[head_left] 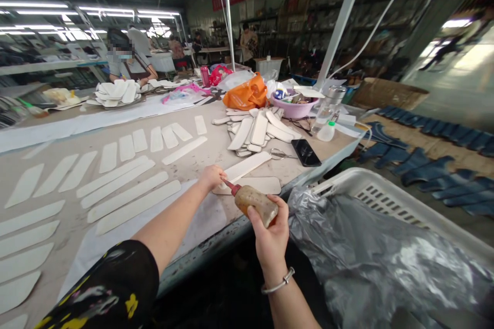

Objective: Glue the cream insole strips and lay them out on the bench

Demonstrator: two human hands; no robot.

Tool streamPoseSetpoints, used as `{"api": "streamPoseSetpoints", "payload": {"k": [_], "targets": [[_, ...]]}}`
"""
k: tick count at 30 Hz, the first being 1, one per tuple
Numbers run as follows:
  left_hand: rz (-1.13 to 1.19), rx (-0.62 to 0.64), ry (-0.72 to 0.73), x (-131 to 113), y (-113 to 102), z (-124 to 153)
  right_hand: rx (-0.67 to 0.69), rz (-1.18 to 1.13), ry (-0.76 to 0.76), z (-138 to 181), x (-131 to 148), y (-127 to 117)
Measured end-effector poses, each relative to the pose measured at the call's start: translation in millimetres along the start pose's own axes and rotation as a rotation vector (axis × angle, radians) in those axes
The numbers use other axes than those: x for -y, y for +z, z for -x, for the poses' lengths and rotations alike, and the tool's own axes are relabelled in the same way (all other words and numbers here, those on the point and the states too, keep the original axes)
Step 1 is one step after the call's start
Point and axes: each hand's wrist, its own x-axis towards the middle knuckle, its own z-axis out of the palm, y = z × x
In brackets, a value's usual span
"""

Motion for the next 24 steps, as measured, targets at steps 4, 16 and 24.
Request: {"api": "streamPoseSetpoints", "payload": {"k": [4, 16, 24], "targets": [[-0.021, 0.012, 0.012, -7.6, -2.6, 5.6, 0.007, -0.021, -0.008, 0.5, 1.7, 1.1], [-0.041, -0.07, -0.012, -23.1, 0.8, 25.5, -0.005, 0.023, -0.029, 1.4, -5.1, 4.2], [-0.039, -0.137, -0.018, -11.4, 5.3, 26.0, 0.014, -0.009, -0.012, 4.4, -7.8, 5.1]]}}
